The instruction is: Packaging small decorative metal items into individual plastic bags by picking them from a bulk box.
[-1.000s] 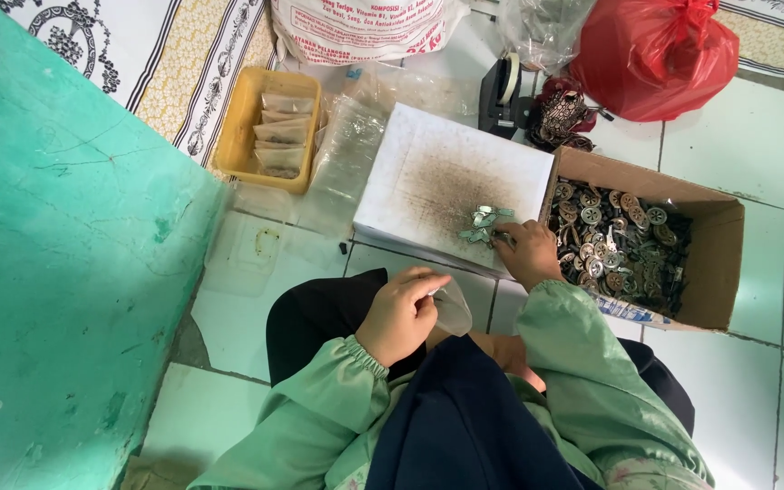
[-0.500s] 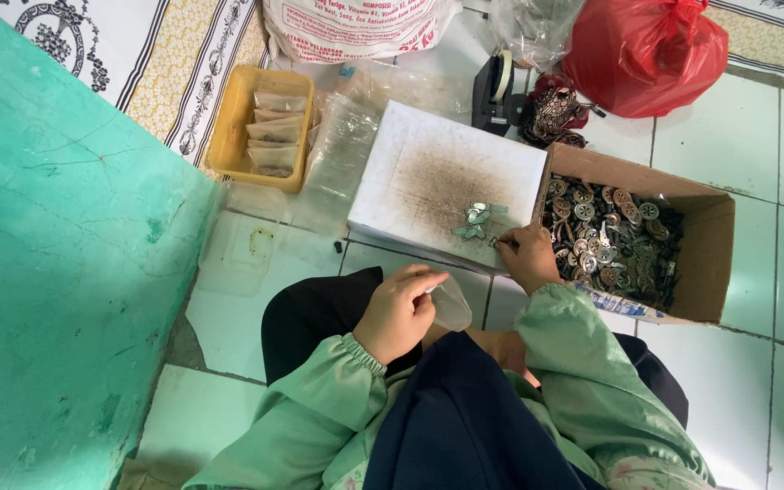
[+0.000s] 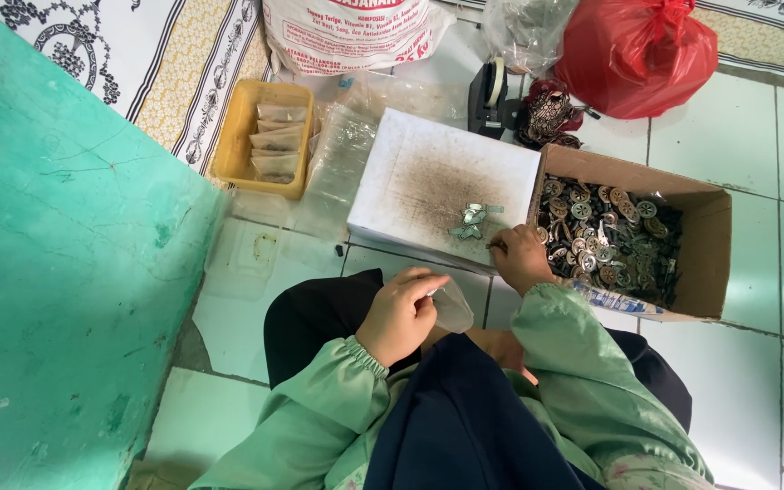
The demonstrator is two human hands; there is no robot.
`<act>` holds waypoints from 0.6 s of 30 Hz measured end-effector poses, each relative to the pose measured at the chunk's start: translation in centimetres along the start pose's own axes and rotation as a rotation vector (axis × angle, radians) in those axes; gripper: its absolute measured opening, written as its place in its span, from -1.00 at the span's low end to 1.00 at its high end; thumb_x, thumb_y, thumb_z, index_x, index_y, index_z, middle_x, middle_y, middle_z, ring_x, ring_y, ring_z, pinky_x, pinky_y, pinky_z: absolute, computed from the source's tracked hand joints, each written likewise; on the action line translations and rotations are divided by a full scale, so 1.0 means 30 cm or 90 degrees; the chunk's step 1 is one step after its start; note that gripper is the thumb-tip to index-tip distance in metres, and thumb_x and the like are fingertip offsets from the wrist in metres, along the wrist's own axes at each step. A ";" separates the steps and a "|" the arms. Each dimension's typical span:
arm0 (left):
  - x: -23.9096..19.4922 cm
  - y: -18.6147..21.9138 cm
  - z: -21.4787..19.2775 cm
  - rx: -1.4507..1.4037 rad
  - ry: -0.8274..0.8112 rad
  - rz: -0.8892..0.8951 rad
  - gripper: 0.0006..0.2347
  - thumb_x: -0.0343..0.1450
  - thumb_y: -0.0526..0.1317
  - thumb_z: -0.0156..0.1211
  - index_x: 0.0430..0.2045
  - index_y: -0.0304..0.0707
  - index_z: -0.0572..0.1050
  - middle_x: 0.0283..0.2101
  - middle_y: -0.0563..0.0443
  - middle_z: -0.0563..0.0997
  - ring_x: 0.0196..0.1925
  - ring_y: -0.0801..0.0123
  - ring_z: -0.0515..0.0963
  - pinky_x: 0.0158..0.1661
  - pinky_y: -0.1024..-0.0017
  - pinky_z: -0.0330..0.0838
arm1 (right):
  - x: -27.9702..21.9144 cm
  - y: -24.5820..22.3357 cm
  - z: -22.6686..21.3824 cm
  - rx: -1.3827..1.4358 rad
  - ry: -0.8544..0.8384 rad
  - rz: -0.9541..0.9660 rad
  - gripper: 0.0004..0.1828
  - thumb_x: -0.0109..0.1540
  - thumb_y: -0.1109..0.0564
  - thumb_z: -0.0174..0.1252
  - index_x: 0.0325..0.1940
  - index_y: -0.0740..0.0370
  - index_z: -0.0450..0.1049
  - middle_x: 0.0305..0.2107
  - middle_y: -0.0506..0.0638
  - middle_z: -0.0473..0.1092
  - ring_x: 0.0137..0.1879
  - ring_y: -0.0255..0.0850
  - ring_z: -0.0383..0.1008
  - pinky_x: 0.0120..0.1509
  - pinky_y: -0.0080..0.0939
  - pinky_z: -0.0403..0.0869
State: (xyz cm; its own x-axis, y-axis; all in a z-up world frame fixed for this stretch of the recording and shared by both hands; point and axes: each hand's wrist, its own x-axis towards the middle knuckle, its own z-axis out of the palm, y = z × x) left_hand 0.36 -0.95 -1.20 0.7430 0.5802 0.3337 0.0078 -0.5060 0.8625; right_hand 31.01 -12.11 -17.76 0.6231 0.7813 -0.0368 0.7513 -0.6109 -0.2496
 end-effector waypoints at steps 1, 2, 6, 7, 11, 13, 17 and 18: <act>-0.004 -0.003 0.005 0.001 0.000 0.000 -0.63 0.28 -0.47 0.10 -0.08 -0.15 0.66 -0.15 -0.10 0.65 -0.12 -0.04 0.69 -0.15 0.24 0.66 | -0.017 -0.022 -0.032 0.001 0.000 0.000 -0.82 0.20 -0.09 0.25 -0.13 -0.18 0.58 -0.20 -0.05 0.40 0.11 0.03 0.46 0.12 0.09 0.55; -0.007 -0.007 0.009 0.003 0.002 0.002 -0.62 0.27 -0.46 0.10 -0.08 -0.13 0.66 -0.15 -0.09 0.65 -0.11 -0.01 0.69 -0.14 0.26 0.65 | -0.034 -0.045 -0.063 0.067 -0.008 0.004 -0.84 0.23 0.00 0.22 -0.11 -0.10 0.59 -0.24 -0.04 0.45 0.03 -0.01 0.50 0.07 0.07 0.57; -0.014 -0.024 0.021 0.014 0.010 -0.005 -0.63 0.27 -0.45 0.12 -0.09 -0.12 0.66 -0.13 -0.04 0.66 -0.09 0.03 0.69 -0.13 0.29 0.65 | -0.150 -0.245 -0.257 0.365 0.079 0.009 -0.87 0.28 0.19 0.24 -0.08 0.12 0.58 -0.29 0.06 0.54 -0.11 -0.04 0.57 -0.04 0.05 0.54; -0.011 -0.030 0.023 0.014 0.011 -0.004 -0.63 0.27 -0.45 0.12 -0.09 -0.12 0.66 -0.13 -0.04 0.66 -0.09 0.03 0.69 -0.13 0.29 0.65 | -0.188 -0.299 -0.314 0.365 0.079 0.008 -0.87 0.28 0.19 0.24 -0.08 0.12 0.58 -0.29 0.06 0.54 -0.11 -0.04 0.57 -0.04 0.05 0.54; 0.005 -0.036 0.031 0.017 0.002 -0.012 -0.65 0.28 -0.45 0.11 -0.10 -0.16 0.65 -0.13 -0.06 0.65 -0.09 0.00 0.69 -0.11 0.23 0.65 | -0.313 -0.481 -0.500 0.450 0.234 -0.278 -0.81 0.12 0.38 0.37 -0.25 0.21 0.57 -0.36 0.03 0.57 -0.22 -0.07 0.60 -0.10 -0.08 0.57; 0.017 -0.031 0.035 0.015 -0.005 -0.013 -0.65 0.28 -0.45 0.10 -0.10 -0.19 0.65 -0.14 -0.09 0.65 -0.11 -0.03 0.69 -0.12 0.20 0.65 | -0.336 -0.538 -0.553 0.450 0.241 -0.374 -0.79 0.07 0.41 0.38 -0.30 0.21 0.58 -0.34 0.02 0.59 -0.20 -0.04 0.62 -0.09 -0.09 0.58; 0.016 -0.031 0.030 -0.004 0.025 0.013 -0.66 0.28 -0.48 0.08 -0.12 -0.25 0.66 -0.16 -0.11 0.65 -0.14 -0.03 0.70 -0.15 0.25 0.65 | -0.295 -0.503 -0.509 0.430 0.257 -0.398 -0.81 0.10 0.40 0.37 -0.27 0.24 0.61 -0.34 0.04 0.57 -0.25 -0.02 0.56 -0.16 -0.12 0.54; 0.013 -0.033 0.026 -0.004 0.038 0.018 -0.66 0.28 -0.48 0.08 -0.11 -0.24 0.65 -0.14 -0.11 0.66 -0.13 -0.02 0.70 -0.15 0.26 0.65 | -0.270 -0.467 -0.471 0.445 0.270 -0.350 -0.84 0.11 0.37 0.39 -0.28 0.23 0.62 -0.35 0.02 0.58 -0.29 -0.05 0.55 -0.20 -0.16 0.54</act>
State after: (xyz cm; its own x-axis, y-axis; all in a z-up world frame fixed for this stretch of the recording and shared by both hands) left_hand 1.15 -0.71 -2.22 0.7018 0.6029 0.3795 -0.0171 -0.5183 0.8551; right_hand 18.50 -11.68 -0.30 0.3549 0.7400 0.5714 0.7472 0.1428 -0.6491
